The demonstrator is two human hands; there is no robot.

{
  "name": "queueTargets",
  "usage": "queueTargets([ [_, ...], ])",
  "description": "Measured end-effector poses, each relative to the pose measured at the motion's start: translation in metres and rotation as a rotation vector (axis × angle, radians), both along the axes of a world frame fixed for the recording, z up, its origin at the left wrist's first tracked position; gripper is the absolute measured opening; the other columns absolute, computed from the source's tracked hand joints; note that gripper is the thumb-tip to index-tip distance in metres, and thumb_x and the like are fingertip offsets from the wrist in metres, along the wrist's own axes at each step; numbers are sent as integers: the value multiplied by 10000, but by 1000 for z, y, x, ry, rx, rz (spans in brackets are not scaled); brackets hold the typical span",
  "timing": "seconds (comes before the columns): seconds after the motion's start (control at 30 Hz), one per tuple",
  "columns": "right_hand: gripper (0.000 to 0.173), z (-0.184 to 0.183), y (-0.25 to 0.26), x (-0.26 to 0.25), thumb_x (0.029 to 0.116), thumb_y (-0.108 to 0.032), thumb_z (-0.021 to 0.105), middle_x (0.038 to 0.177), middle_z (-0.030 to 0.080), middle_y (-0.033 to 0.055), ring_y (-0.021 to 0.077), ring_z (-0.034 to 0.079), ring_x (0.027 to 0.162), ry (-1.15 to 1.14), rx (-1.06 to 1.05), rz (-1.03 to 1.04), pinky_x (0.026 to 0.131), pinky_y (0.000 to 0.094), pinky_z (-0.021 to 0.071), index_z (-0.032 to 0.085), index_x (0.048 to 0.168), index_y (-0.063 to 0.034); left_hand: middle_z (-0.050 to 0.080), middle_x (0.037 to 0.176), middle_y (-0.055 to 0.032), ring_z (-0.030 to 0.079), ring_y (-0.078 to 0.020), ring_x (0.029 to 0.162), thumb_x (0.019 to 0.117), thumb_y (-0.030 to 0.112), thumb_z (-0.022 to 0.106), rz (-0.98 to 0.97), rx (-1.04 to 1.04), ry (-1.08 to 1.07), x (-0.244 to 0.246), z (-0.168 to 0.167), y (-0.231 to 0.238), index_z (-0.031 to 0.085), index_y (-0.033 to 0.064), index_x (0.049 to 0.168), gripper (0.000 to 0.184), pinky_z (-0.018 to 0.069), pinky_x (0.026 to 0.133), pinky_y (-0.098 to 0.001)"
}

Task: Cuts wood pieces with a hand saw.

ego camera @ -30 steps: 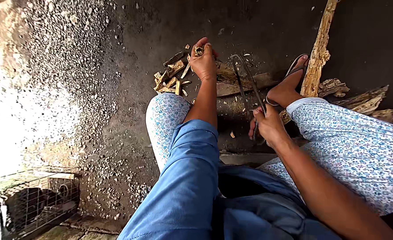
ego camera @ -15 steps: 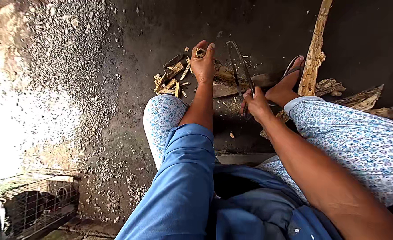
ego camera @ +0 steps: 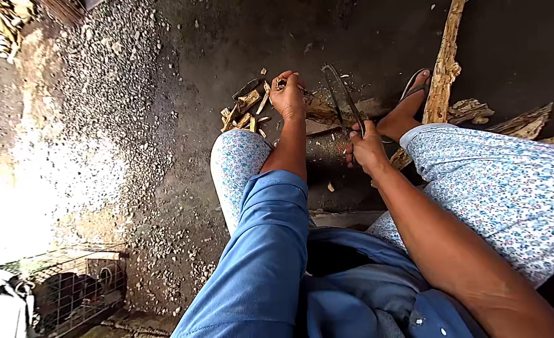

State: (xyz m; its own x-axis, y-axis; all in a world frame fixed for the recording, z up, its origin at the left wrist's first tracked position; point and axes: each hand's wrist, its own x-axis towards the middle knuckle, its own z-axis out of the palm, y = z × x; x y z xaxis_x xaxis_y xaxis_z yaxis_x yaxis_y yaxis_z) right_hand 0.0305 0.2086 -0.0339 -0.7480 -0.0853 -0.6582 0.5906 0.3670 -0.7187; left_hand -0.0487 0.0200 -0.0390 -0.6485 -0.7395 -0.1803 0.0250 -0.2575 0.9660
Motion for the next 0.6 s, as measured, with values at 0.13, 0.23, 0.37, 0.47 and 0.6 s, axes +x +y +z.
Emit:
queueTargets([
  [0.13,305,10,14,2,1125,-249,425,709,552,87,197,571,480,-68,-12,-74,446,370,533,432,1401,-118,655,751,-98,653,-195,639,902,-44,603,-203,-91,5,-3,-2,6,634,-58,1096,197,597,648,-373],
  [0.23,295,13,17,0,1123,-250,439,703,536,74,188,564,480,-43,-31,-83,440,363,529,441,1390,-125,642,710,-94,644,-196,608,878,-54,596,-201,-132,94,-12,16,8,630,-54,1036,162,589,610,-367],
  [0.37,275,19,12,-9,1122,-251,444,698,540,66,177,575,474,21,-82,-97,439,356,542,441,1365,-121,650,706,-91,655,-186,601,845,-65,592,-223,-204,257,-15,25,5,628,-63,1018,177,601,602,-354],
  [0.47,274,15,8,-9,1123,-239,438,717,539,71,188,580,486,0,-82,-88,445,362,545,443,1371,-119,677,749,-73,658,-149,675,838,-38,617,-240,-254,221,-11,6,-6,659,-47,1016,182,574,662,-319],
  [0.6,271,10,7,-6,1126,-238,431,711,542,73,191,585,493,-16,-74,-66,451,366,547,437,1375,-131,648,896,-92,636,-156,796,832,-18,633,-290,-211,1,-8,11,-25,642,-34,1178,346,552,718,-325],
])
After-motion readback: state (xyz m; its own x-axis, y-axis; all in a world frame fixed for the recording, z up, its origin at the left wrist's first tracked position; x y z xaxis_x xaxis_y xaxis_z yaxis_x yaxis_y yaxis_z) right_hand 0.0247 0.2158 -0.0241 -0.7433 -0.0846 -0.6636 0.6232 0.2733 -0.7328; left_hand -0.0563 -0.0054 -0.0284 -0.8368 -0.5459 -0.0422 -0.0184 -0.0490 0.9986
